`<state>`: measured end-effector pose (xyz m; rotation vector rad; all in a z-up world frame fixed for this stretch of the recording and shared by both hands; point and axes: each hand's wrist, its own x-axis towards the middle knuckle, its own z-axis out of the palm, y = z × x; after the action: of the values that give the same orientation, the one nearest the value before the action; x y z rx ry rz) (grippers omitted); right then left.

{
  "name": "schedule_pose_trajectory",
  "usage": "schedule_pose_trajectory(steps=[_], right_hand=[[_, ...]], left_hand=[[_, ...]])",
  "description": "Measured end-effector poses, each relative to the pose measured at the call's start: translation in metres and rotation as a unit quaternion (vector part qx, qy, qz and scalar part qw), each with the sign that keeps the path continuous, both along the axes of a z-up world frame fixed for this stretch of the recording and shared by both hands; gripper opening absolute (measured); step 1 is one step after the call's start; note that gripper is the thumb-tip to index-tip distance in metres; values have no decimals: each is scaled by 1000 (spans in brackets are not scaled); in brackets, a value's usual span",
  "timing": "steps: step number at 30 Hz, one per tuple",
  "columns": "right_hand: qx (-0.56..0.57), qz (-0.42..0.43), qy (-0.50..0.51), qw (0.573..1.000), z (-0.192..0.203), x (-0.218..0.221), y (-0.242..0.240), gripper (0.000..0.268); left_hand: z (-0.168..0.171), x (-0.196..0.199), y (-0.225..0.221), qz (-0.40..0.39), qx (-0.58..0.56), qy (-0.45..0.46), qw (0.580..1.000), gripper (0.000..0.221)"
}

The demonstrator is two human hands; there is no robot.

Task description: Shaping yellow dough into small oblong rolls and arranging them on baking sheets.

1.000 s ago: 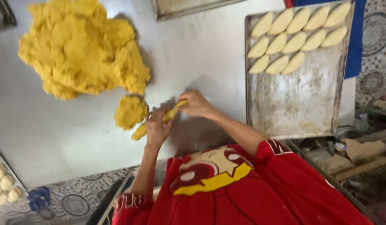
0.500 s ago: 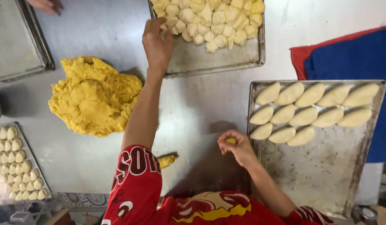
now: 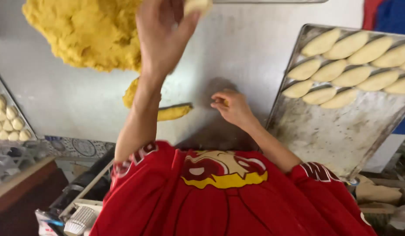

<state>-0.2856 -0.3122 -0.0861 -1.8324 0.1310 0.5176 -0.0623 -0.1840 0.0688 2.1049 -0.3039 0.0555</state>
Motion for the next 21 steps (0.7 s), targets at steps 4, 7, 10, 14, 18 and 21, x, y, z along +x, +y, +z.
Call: schedule_pose_trajectory(steps=[4, 7, 10, 14, 18, 21], right_hand=[[-65, 106, -135, 983, -17, -22, 74, 38], [-128, 132, -147, 972, -19, -16, 106, 45], [-129, 86, -144, 977, -7, -21, 127, 41], [-119, -44, -129, 984, -28, -33, 151, 27], [-162, -95, -157, 970, -43, -54, 133, 16], [18, -311, -74, 947, 5, -74, 107, 14]], left_hand=[[-11, -127, 102, -20, -311, 282, 907, 36], [-93, -192, 167, 77, -383, 377, 840, 35], [-142, -226, 194, 100, -411, 428, 799, 38], [-182, -239, 205, 106, -422, 424, 795, 29], [-202, -239, 205, 89, -421, 405, 807, 28], [-202, -240, 204, 68, -491, 398, 772, 48]])
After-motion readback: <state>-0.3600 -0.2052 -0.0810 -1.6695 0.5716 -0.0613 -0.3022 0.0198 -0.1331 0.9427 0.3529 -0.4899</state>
